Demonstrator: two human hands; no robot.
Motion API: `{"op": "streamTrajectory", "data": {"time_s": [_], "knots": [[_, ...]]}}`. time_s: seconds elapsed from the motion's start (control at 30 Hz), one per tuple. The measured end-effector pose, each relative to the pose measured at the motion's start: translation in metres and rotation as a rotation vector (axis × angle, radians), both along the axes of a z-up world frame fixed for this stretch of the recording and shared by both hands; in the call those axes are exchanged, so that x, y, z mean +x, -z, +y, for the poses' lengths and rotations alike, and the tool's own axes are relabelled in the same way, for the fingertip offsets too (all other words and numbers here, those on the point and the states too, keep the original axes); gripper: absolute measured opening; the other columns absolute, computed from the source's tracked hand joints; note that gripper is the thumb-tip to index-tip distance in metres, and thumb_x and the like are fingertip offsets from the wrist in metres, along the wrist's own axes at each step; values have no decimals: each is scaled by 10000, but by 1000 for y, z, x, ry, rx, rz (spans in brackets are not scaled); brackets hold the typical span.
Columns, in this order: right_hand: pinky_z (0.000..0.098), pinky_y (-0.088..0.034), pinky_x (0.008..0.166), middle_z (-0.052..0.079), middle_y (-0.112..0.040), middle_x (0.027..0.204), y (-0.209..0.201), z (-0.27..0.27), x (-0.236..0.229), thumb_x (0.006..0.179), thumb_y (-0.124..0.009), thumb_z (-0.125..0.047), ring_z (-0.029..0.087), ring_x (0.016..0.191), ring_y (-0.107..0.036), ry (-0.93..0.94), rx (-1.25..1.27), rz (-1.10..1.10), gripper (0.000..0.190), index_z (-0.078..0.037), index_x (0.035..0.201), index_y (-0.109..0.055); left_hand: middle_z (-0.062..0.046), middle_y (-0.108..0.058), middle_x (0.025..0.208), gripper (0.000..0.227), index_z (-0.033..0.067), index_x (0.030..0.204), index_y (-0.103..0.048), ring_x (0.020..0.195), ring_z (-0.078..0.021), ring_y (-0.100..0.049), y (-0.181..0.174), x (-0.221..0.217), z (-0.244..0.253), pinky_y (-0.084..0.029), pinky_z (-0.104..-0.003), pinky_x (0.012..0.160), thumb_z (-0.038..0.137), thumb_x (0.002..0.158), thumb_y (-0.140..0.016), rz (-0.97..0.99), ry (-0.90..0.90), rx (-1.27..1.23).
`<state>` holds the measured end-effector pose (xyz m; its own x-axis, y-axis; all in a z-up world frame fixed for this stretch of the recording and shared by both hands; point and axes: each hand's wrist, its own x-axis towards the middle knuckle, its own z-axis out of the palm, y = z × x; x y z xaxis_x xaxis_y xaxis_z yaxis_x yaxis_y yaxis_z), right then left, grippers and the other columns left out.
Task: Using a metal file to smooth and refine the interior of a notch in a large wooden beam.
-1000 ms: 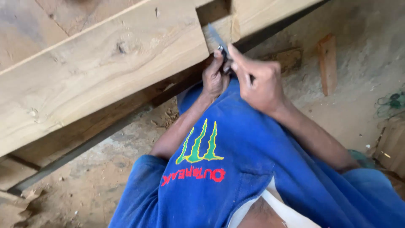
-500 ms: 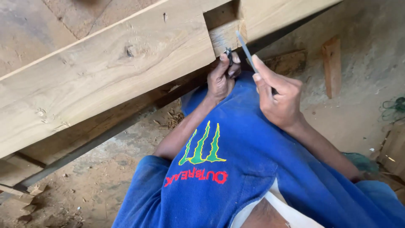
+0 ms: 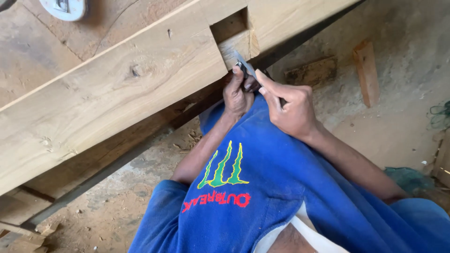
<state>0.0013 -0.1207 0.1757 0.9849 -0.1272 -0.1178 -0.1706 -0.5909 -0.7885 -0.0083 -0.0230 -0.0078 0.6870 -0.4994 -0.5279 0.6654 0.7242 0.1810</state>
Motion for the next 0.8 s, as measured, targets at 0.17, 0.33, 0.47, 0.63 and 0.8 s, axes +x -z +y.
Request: {"op": "streamTrajectory", "data": {"time_s": [0.17, 0.33, 0.47, 0.63, 0.8], "knots": [[330, -575, 737, 277, -722, 1037, -8, 9, 7, 986, -695, 48, 276, 890, -781, 14, -67, 74, 355, 48, 1341, -674, 12, -470, 730, 434, 55, 978, -612, 698, -130, -422, -10, -12, 2, -333, -315, 667, 484, 1042, -612, 121, -8, -84], [355, -589, 772, 279, -711, 1041, 0, 15, 2, 957, -666, 53, 307, 954, -779, -31, -96, 8, 393, 43, 1350, -663, 20, -488, 727, 438, 37, 995, -633, 695, -116, -435, -4, -5, 8, -340, -302, 658, 471, 1053, -645, 38, -58, -52], [342, -577, 706, 289, -711, 1077, -7, 7, 8, 999, -691, 45, 271, 887, -789, -21, -86, 7, 358, 44, 1356, -656, 11, -502, 727, 408, 51, 984, -626, 693, -133, -437, -10, 1, 0, -357, -328, 667, 457, 1020, -649, 117, -45, -83], [339, -611, 799, 274, -721, 1125, 1, 17, 0, 1004, -657, 55, 281, 981, -789, -40, -52, -11, 372, 39, 1376, -640, 29, -465, 726, 437, 43, 998, -629, 683, -116, -385, -6, -16, 11, -315, -302, 655, 473, 1073, -614, 61, -65, -56], [323, -605, 792, 270, -716, 1061, -5, 2, -3, 975, -657, 47, 268, 942, -794, -63, -72, 9, 403, 36, 1377, -653, 24, -444, 724, 445, 51, 1004, -638, 689, -123, -373, -4, 4, -1, -317, -312, 660, 488, 1055, -579, 11, -52, -15]]}}
